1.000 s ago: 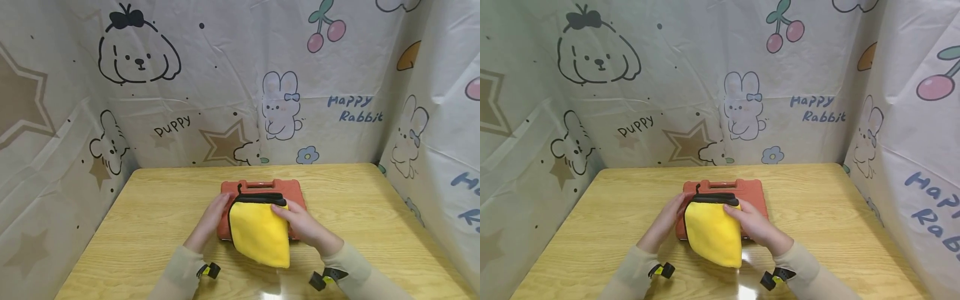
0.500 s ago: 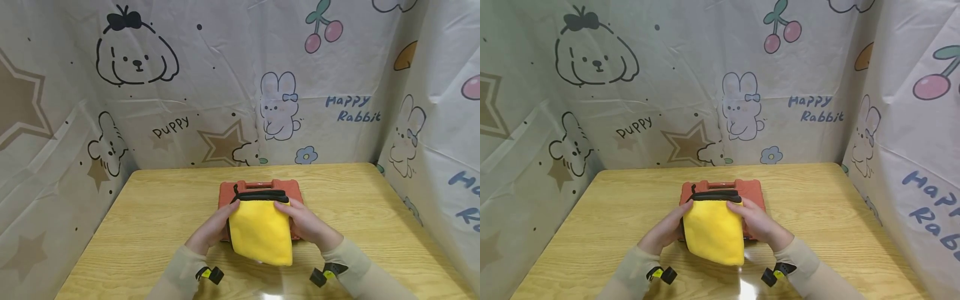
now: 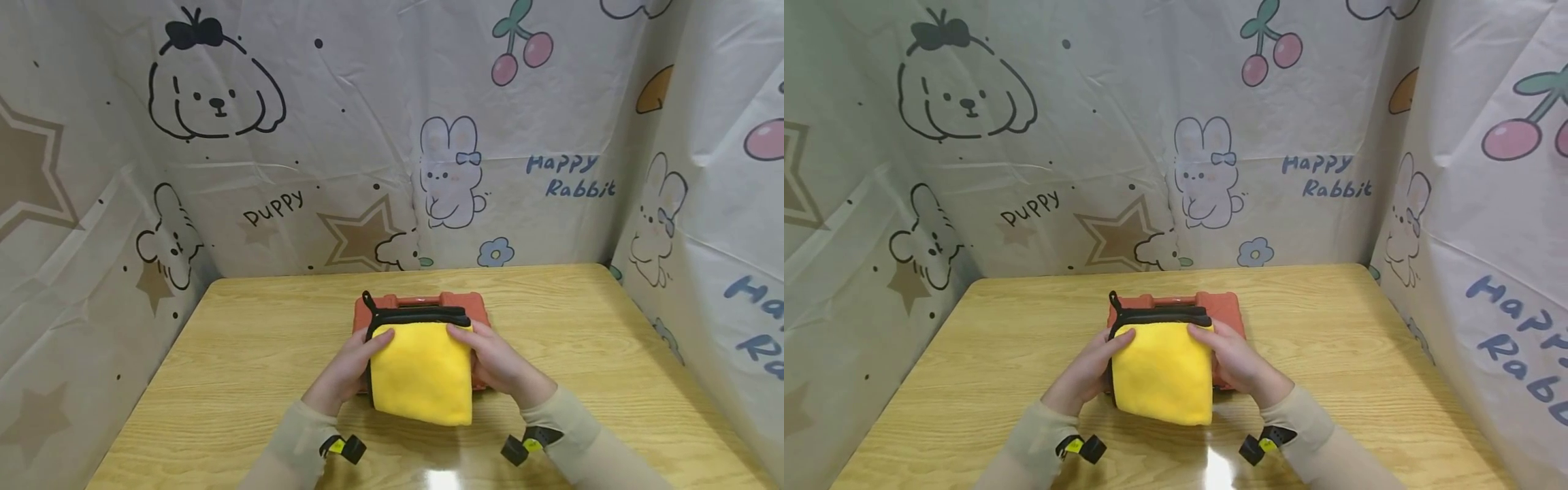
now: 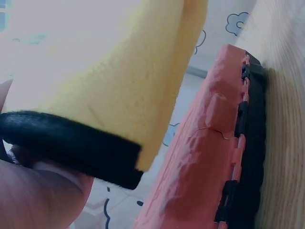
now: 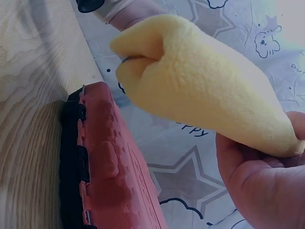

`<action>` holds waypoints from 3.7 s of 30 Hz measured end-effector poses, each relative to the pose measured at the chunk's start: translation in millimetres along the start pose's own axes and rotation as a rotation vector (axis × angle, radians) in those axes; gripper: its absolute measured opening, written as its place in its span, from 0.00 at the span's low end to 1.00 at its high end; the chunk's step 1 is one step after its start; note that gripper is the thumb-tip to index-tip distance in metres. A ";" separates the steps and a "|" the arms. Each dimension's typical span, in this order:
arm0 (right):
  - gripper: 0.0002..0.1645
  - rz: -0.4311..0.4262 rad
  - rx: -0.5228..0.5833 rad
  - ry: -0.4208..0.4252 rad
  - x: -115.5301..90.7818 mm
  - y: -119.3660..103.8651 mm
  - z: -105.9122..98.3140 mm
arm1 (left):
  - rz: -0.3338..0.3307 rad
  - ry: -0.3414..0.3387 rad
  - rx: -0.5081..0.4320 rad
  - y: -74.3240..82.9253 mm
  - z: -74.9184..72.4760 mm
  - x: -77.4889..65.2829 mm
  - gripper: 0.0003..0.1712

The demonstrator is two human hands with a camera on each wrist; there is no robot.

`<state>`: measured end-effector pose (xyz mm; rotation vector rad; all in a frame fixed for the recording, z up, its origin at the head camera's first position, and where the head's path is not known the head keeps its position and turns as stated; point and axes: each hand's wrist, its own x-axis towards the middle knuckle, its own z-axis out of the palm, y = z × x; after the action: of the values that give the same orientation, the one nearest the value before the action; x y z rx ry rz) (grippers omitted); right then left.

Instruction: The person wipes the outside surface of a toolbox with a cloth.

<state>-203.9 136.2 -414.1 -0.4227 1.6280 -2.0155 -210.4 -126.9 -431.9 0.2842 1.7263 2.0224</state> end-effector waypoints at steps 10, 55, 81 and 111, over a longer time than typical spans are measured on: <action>0.31 -0.014 0.002 0.024 1.2 3.2 -1.9 | 0.014 0.109 0.050 4.6 6.5 -2.8 0.25; 0.38 0.050 -0.594 0.509 37.9 61.0 -83.6 | -0.018 0.368 0.041 39.6 -53.0 -31.8 0.20; 0.35 0.089 -0.463 0.516 38.2 66.6 -84.6 | -0.062 0.607 0.329 59.7 -100.9 -42.7 0.35; 0.35 0.086 -0.496 0.525 36.8 66.8 -86.5 | 0.053 0.559 1.232 19.8 -89.3 65.2 0.27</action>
<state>-267.7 175.4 -501.8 0.0253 2.4325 -1.7296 -310.9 -176.5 -438.7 0.1231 3.1552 0.8094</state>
